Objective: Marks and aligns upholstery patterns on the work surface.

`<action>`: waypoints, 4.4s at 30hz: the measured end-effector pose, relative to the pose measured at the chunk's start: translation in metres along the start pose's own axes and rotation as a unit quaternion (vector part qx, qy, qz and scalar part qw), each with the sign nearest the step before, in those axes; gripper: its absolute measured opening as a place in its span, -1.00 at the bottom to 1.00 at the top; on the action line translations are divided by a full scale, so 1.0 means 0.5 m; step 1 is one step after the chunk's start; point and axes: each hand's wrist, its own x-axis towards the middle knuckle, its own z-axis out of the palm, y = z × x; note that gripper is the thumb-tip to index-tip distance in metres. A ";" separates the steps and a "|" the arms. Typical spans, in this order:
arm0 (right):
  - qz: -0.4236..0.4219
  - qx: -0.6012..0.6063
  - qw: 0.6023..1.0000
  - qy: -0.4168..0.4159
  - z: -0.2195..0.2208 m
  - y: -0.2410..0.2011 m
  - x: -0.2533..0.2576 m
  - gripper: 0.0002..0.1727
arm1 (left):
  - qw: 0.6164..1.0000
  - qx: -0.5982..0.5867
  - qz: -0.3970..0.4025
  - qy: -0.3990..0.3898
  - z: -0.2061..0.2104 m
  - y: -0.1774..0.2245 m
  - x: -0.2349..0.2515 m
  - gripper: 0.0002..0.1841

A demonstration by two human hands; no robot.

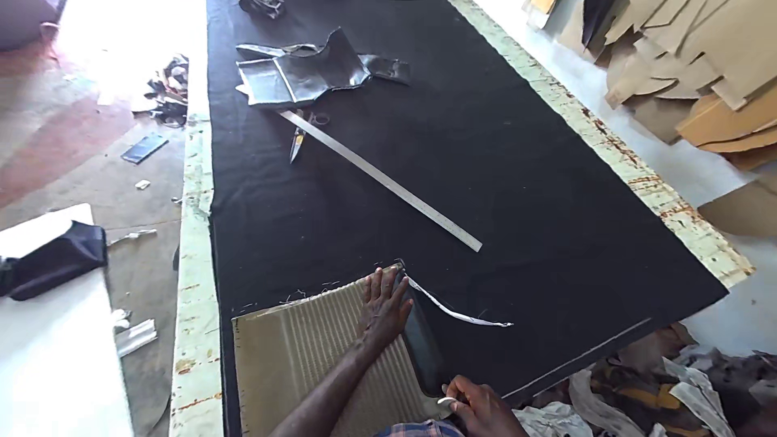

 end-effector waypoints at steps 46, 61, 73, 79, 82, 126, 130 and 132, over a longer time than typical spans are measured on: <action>-0.031 0.102 0.963 0.249 -0.134 -0.249 0.406 -0.71 | 0.842 -0.281 -0.429 0.165 -0.276 -0.419 -0.307 -0.78; -0.066 0.126 0.959 0.243 -0.138 -0.243 0.450 -0.81 | 0.853 -0.193 -0.476 0.093 -0.287 -0.424 -0.286 -0.74; -0.044 0.147 0.948 0.278 -0.136 -0.252 0.454 -0.85 | 0.853 -0.184 -0.474 0.116 -0.282 -0.435 -0.263 -0.76; -0.029 0.139 0.945 0.293 -0.126 -0.260 0.446 -0.85 | 0.849 -0.182 -0.480 0.122 -0.280 -0.436 -0.262 -0.77; -0.031 0.143 0.945 0.292 -0.123 -0.257 0.447 -0.85 | 0.846 -0.190 -0.482 0.127 -0.283 -0.432 -0.258 -0.77; -0.004 0.050 0.952 0.301 -0.140 -0.248 0.511 -0.83 | 0.827 -0.148 -0.528 0.126 -0.285 -0.422 -0.241 -0.75; 0.004 0.049 0.951 0.305 -0.140 -0.246 0.513 -0.84 | 0.826 -0.143 -0.530 0.127 -0.286 -0.423 -0.239 -0.77; 0.005 0.046 0.951 0.305 -0.140 -0.246 0.512 -0.84 | 0.829 -0.132 -0.527 0.133 -0.281 -0.421 -0.239 -0.77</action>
